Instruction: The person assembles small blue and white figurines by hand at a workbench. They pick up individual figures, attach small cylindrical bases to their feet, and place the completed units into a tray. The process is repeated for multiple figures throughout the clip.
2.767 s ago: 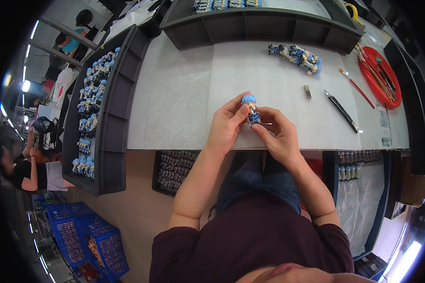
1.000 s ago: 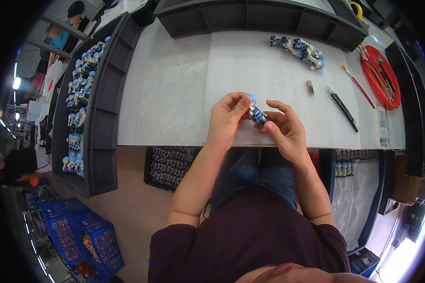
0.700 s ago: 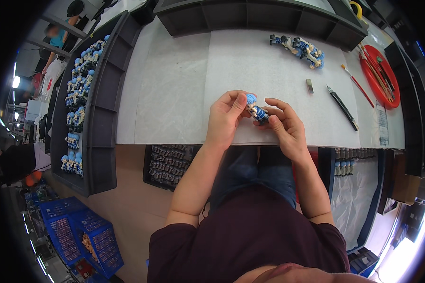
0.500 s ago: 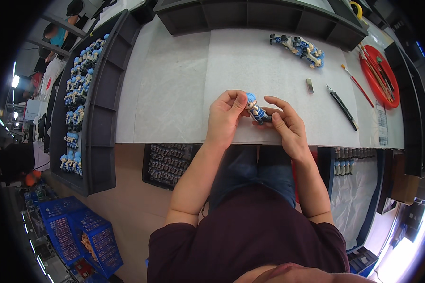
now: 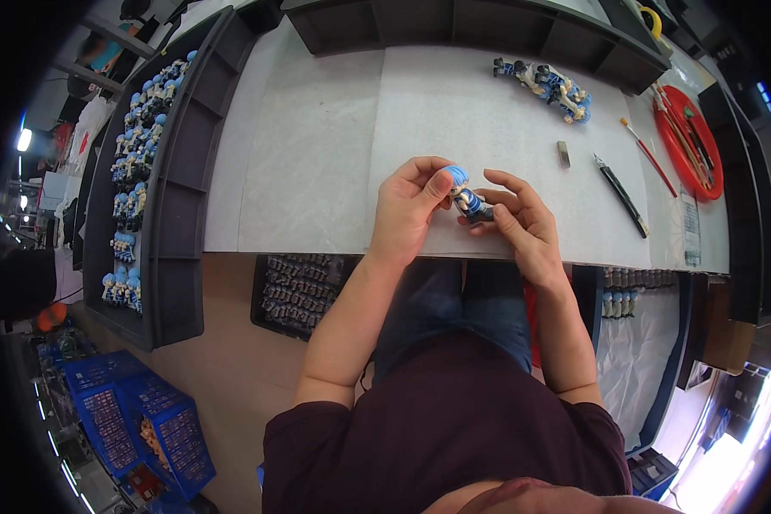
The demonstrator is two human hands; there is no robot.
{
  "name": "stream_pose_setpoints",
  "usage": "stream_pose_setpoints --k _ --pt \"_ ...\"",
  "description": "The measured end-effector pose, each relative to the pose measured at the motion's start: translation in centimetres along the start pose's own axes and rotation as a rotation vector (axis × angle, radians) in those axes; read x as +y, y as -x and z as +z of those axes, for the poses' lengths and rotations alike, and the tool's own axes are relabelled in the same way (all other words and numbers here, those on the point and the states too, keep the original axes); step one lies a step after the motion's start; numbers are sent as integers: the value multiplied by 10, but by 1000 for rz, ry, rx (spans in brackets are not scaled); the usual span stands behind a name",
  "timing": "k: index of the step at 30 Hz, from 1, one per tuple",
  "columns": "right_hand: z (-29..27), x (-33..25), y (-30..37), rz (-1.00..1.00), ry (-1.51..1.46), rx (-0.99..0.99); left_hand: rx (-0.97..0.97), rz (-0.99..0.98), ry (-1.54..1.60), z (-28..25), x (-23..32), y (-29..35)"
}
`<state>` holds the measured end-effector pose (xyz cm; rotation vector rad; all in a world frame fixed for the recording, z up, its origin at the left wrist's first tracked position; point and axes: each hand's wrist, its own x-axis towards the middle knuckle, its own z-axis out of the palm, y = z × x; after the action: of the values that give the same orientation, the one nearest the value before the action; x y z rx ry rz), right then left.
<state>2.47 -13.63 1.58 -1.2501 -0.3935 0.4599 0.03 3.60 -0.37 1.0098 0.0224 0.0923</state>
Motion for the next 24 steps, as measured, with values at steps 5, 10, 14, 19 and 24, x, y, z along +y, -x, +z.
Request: stream_pose_setpoints --k 5,10,14,19,24 --pt "2 13 1 -196 69 166 14 -12 69 11 6 0" --pt "4 21 1 -327 171 235 -17 39 -135 8 1 3" --pt "6 22 1 -346 230 241 9 69 -96 8 0 3" --pt "3 21 2 -318 232 213 24 86 -71 10 2 3" --pt "7 20 1 -335 354 271 -30 100 -47 13 2 0"
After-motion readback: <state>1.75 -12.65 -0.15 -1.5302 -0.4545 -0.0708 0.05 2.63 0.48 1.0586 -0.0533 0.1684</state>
